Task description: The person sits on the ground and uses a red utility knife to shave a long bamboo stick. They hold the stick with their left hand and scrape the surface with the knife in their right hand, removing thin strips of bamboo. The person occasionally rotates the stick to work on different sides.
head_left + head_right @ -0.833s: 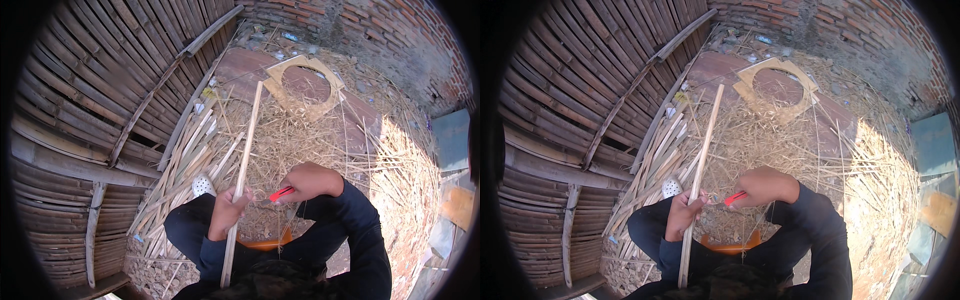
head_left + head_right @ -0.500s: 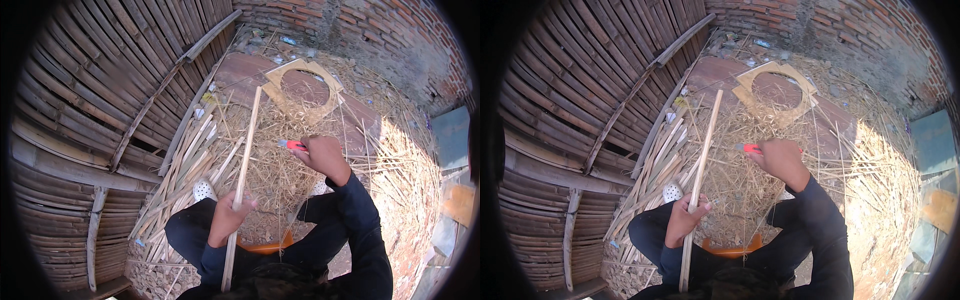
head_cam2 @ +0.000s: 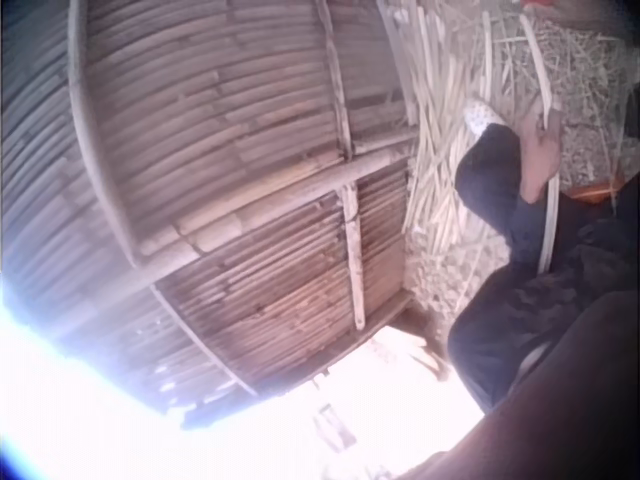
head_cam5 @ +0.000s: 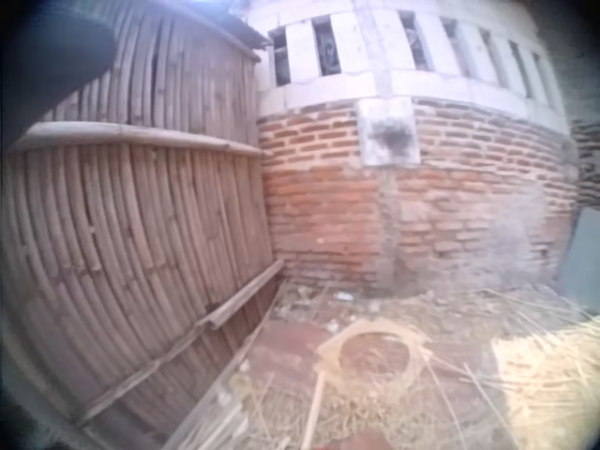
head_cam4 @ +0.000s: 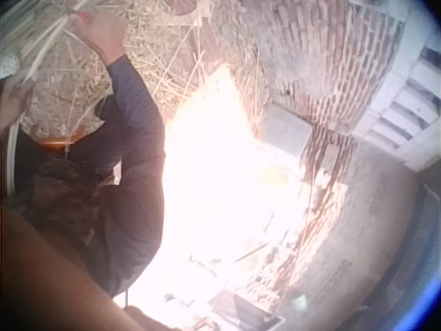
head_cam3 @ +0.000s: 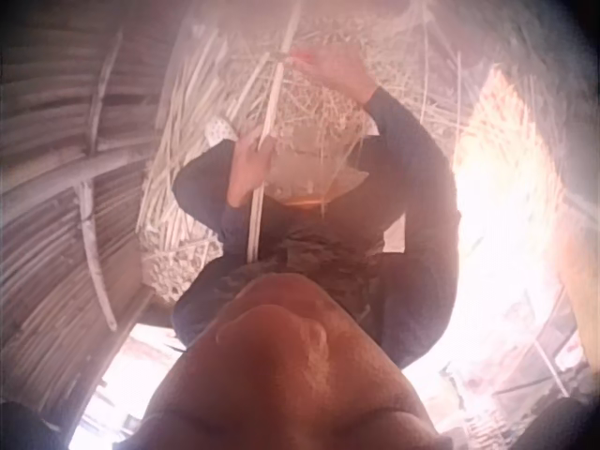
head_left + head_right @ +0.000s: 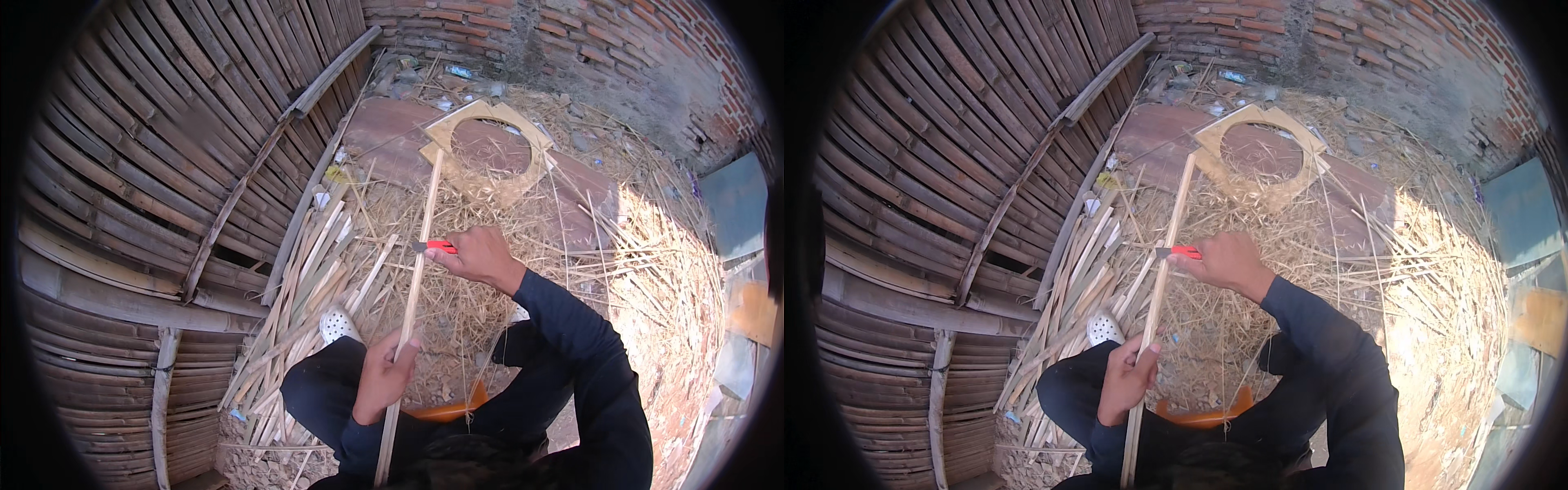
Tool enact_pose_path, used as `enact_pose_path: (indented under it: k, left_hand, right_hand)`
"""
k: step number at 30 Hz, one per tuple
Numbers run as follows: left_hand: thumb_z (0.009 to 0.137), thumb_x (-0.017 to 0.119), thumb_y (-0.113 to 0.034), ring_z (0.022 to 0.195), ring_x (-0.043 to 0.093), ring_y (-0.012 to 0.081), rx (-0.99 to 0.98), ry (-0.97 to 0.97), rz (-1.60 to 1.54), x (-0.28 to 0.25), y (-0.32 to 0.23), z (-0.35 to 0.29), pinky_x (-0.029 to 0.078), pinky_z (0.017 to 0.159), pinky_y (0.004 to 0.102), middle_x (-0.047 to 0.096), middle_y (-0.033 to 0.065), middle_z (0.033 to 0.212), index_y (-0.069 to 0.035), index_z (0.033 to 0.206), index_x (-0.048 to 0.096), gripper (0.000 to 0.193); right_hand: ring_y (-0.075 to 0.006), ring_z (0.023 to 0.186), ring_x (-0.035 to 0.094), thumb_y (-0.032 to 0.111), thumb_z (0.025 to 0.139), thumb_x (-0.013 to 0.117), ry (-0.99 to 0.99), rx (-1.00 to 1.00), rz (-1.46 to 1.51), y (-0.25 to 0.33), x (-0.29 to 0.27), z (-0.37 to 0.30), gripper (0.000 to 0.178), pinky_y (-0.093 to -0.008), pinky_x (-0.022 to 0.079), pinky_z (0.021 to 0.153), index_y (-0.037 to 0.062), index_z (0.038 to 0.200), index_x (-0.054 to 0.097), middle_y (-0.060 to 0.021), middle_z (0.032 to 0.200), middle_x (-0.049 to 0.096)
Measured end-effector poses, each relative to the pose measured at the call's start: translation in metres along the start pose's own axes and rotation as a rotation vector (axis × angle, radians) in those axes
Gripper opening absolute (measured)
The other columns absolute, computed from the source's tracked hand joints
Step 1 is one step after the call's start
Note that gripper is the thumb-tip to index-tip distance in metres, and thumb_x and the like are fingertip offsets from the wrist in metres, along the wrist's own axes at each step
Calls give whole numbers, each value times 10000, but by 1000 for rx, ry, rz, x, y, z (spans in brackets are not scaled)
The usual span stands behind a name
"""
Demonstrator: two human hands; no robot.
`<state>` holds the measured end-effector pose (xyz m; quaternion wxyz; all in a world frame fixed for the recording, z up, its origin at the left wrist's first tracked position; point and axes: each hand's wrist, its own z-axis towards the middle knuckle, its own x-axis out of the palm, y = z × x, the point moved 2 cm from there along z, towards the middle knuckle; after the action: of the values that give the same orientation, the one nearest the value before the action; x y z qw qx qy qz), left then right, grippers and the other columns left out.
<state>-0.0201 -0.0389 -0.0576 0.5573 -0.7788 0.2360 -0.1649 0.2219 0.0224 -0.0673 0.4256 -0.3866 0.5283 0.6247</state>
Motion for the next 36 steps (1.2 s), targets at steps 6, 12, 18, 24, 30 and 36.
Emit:
enact_pose_path:
  k: [6,12,18,24,30,36]
  left_hand:
    - [915,573,-181,492,483,96,99,-154,261,-7,10,-4,406,503,269,553,82,606,-20,1046,637,217]
    - [876,585,-169,471,585,243,175,-196,420,-6,-9,-16,454,512,333,562,192,627,-16,1074,633,255]
    - [868,579,-163,536,624,321,213,-218,536,-6,-10,-21,485,533,336,588,219,662,26,1101,616,303]
    - [883,568,-104,569,511,38,178,-41,511,8,-8,-55,435,528,262,562,116,603,14,1112,622,263]
    - [880,608,-129,585,592,92,277,-41,287,26,-41,-54,479,578,266,630,117,664,49,1139,604,314]
    - [934,539,-102,656,561,79,188,-76,-65,21,-16,-19,462,575,209,620,35,888,17,1234,563,323]
  right_hand:
    - [-314,458,590,702,818,462,36,-159,-46,31,9,-10,655,-404,455,444,106,704,707,-142,493,566]
    - [-308,483,599,711,820,444,21,-24,14,14,8,1,680,-416,456,457,93,716,707,-128,511,580]
    - [-277,443,560,689,774,547,-73,-250,7,19,9,-5,604,-383,409,410,118,597,630,-89,472,535]
    - [-335,520,599,649,861,430,-221,342,-117,-97,-25,29,666,-447,467,513,59,669,671,-159,520,573]
    - [-354,533,574,635,897,380,-154,325,3,-81,-16,3,713,-458,434,521,38,579,605,-183,523,540]
    - [-354,543,570,627,862,483,-345,163,343,-31,-52,-16,635,-431,431,519,46,621,576,-155,520,522]
